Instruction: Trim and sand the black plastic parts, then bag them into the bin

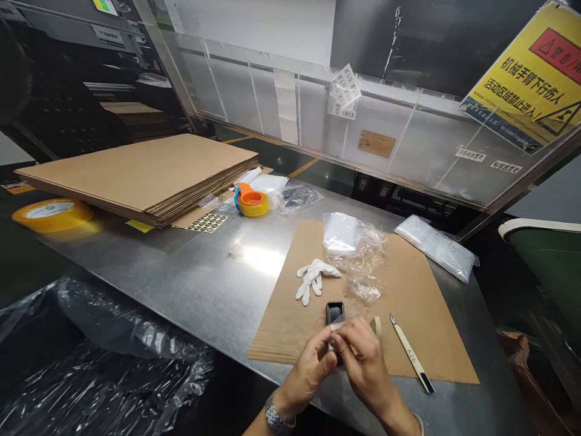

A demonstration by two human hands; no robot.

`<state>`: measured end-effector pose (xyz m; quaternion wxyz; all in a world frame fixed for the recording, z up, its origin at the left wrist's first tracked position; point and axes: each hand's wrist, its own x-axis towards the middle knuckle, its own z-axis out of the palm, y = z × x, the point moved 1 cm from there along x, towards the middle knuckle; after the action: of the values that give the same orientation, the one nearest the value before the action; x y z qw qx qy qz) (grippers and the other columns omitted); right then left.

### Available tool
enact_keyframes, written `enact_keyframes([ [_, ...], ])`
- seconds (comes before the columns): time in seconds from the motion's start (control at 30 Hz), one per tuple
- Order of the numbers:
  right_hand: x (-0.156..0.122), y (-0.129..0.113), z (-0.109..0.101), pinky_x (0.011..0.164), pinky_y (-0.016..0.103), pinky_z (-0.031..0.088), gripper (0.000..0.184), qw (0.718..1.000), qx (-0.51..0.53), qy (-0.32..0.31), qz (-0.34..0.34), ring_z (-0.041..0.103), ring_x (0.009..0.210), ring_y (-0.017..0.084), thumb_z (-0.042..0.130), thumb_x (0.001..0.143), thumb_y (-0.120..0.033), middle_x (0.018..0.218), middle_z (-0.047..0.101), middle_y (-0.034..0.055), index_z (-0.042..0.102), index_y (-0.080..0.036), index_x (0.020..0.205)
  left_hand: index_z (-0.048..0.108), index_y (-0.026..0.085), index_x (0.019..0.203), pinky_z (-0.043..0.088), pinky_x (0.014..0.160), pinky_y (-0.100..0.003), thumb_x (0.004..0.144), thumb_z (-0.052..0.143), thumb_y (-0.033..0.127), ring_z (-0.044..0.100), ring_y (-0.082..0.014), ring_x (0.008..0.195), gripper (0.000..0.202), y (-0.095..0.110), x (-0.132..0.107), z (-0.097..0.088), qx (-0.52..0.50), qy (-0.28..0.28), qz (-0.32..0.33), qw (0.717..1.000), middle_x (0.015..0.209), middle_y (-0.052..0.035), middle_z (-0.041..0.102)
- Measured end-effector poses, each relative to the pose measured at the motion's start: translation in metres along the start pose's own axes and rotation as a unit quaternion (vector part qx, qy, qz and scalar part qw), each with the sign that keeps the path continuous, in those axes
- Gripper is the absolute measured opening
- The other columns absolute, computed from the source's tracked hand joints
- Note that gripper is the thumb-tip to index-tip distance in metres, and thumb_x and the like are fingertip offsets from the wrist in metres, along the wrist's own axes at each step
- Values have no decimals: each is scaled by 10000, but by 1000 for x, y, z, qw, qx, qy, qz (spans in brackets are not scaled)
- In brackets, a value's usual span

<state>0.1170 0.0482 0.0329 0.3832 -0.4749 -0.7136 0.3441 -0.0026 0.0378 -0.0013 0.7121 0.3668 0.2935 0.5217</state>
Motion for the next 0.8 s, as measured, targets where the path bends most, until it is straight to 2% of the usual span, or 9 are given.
enact_keyframes([
  [0.07,-1,-7,1,732,317,398,198,997,-29,-33,-64,510,820,190,452,875,-201,833,598,50,648,-220,893,654,174,1072,412,944,-303,696,705,374,571,-222,1041,429,-4,-3,-3,-62,30,-7,998,1111,-98,647],
  [0.17,-5,-5,3,826,336,418,273,996,48,-12,-80,528,960,196,413,899,-196,1005,611,68,589,-232,1104,699,132,929,514,713,-223,760,651,336,653,-167,805,269,-3,-4,-9,-124,141,-16,982,970,-100,701],
  [0.23,-9,8,4,855,333,422,234,990,109,88,0,546,980,192,445,898,-259,1017,619,62,600,-226,1071,697,106,884,524,585,-198,778,635,302,668,-152,681,231,1,-4,-13,-166,191,-39,967,909,-114,716],
  [0.33,-15,31,5,891,323,412,313,940,196,211,185,550,1030,199,544,838,-406,1068,621,63,573,-213,1083,677,87,856,542,577,-194,824,575,200,682,-147,642,156,9,-6,-19,-201,237,-76,947,865,-127,724],
  [0.43,-17,42,7,806,316,456,497,894,302,147,297,575,991,203,539,799,-537,1118,614,94,513,-196,1160,651,77,849,549,564,-191,867,485,142,683,-139,610,179,14,-8,-24,-205,263,-97,938,816,-126,724],
  [0.5,-16,41,6,683,295,473,472,883,338,82,316,611,824,187,543,788,-553,972,659,105,574,-160,1047,632,75,862,547,557,-187,875,460,125,679,-132,593,179,15,-8,-25,-199,278,-104,934,798,-124,721],
  [0.6,-14,38,5,555,238,423,359,893,333,50,297,550,595,123,642,730,-492,698,637,54,601,-137,768,603,68,907,541,577,-190,874,462,132,676,-128,613,158,13,-9,-29,-183,286,-120,933,838,-141,711],
  [0.7,-12,39,5,489,203,341,339,915,299,61,264,433,506,76,659,711,-468,594,544,-13,530,-158,666,561,79,1015,533,617,-224,857,506,182,671,-144,689,196,5,-11,-36,-122,281,-126,944,963,-160,680],
  [0.8,-10,38,7,518,207,326,301,942,240,64,224,408,540,81,647,725,-432,595,480,-40,506,-171,675,516,171,1096,499,665,-222,802,598,269,628,-138,807,320,-1,-17,-44,40,386,-13,922,1073,-92,622],
])
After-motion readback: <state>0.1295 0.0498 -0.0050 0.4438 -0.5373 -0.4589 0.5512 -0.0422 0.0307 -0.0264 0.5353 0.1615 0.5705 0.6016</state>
